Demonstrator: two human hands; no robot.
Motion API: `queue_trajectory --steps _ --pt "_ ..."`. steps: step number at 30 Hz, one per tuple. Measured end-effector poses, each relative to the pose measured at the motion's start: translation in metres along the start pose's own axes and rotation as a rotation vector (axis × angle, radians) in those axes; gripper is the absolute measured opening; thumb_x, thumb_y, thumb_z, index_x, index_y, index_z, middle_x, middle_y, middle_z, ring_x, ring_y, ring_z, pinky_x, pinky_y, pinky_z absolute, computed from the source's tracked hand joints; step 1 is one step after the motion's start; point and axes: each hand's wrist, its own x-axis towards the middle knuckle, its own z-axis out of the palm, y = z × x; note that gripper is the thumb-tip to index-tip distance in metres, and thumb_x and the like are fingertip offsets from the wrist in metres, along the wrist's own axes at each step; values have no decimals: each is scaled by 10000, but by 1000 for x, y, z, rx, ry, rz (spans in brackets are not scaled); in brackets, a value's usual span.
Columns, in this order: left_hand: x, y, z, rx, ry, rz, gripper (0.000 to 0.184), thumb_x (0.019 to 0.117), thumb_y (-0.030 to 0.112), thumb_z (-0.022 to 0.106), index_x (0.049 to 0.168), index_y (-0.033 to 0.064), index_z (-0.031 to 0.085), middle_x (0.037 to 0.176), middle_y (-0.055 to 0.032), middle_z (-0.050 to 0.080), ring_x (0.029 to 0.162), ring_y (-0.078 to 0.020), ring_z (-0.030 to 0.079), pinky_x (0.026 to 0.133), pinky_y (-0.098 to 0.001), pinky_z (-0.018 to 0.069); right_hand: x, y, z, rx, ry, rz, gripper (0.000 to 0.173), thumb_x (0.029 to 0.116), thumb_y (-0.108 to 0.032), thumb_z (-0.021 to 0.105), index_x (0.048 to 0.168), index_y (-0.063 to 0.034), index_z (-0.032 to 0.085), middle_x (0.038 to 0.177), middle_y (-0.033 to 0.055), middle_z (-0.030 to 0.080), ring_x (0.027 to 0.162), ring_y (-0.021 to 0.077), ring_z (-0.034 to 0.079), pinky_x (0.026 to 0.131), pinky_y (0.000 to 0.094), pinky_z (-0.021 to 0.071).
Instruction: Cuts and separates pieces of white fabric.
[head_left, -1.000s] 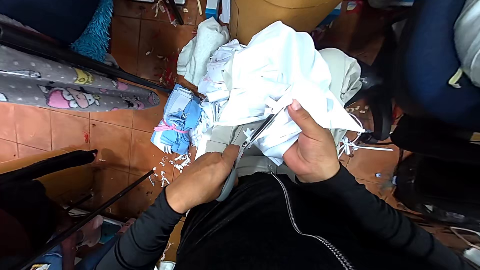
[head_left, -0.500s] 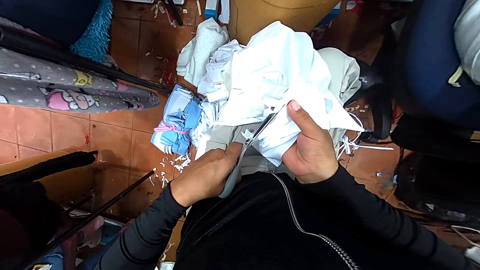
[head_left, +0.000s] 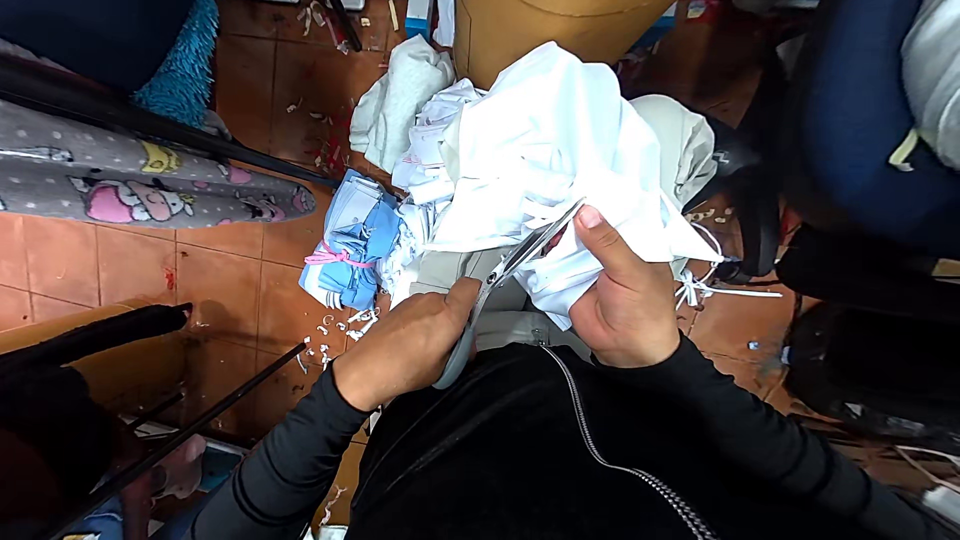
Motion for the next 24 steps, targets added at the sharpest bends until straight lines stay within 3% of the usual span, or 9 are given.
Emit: queue_trajectory --steps 11,15,17,21,24 --pt "0 -5 1 29 38 52 354 886 167 682 1206 53 581 666 2 588 563 -163 604 515 -366 530 2 -1 -2 -20 -23 5 261 981 -99 674 1225 -120 586 1048 19 712 944 128 720 866 332 625" --pt "0 -1 -2 167 67 26 297 873 147 696 1138 64 590 628 -9 555 561 -208 608 506 -400 515 20 -11 -5 -64 -147 39 329 1008 -346 627 1279 -169 568 1146 -20 697 1098 101 671 974 332 578" --pt "-1 4 -3 233 62 -29 274 872 150 713 1107 87 588 608 -6 547 551 -226 612 488 -420 508 32 -21 -1 -103 -221 130 344 1045 -415 539 1312 -197 548 1184 -45 691 1152 79 648 1007 319 559" --pt "-7 8 -5 264 81 -81 268 875 172 709 1107 112 589 603 5 548 545 -220 611 478 -426 504 40 -29 8 -53 -114 287 199 1006 -213 627 1179 -117 643 1041 39 729 990 141 710 885 364 612" --pt "-13 10 -5 220 157 -28 274 882 204 695 1114 101 592 596 15 546 524 -198 605 467 -405 509 25 -32 16 77 -182 184 238 1093 -252 442 1246 -145 589 1133 25 696 1085 142 681 956 385 586"
